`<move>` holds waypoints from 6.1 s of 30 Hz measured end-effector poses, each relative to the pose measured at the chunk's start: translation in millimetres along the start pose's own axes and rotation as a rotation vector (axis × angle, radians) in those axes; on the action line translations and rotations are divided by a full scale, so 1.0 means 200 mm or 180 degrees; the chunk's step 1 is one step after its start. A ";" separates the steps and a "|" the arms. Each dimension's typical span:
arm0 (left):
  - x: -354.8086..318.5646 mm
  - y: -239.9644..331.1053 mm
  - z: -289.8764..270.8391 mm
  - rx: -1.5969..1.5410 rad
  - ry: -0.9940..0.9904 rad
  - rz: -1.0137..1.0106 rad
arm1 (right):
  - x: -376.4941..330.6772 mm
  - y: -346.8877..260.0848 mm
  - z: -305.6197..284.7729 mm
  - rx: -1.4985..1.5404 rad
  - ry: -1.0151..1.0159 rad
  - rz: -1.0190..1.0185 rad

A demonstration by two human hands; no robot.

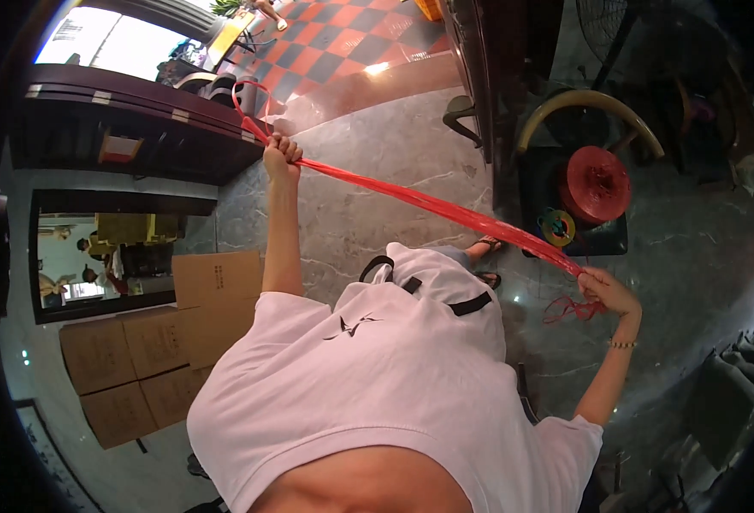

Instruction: Untangling and preparing lengths of red plastic straps for packaging use.

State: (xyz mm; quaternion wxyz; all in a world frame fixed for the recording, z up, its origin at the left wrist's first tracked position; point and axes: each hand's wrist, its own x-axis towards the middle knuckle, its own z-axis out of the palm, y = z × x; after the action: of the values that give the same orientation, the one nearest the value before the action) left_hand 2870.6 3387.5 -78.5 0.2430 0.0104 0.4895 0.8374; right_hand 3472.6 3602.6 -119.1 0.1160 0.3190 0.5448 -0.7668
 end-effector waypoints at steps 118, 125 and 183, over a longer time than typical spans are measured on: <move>-0.79 -0.82 0.88 0.4153 -0.6204 -0.1398 | 0.11 -0.19 0.22 -0.2090 0.0757 -0.1005; -0.82 -0.75 1.04 0.3160 -0.6062 -0.2051 | -0.11 -0.44 0.02 -0.2357 0.0986 -0.1247; 0.15 0.09 0.37 0.4501 -0.3641 -0.2564 | -0.60 1.24 -0.69 -0.1411 0.2660 0.1077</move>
State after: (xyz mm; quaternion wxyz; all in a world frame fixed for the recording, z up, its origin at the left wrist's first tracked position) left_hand 2856.7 3453.1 -30.5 0.6466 0.3881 0.6522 0.0770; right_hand 3745.0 3614.4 -262.8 0.0756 0.6504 0.6351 -0.4097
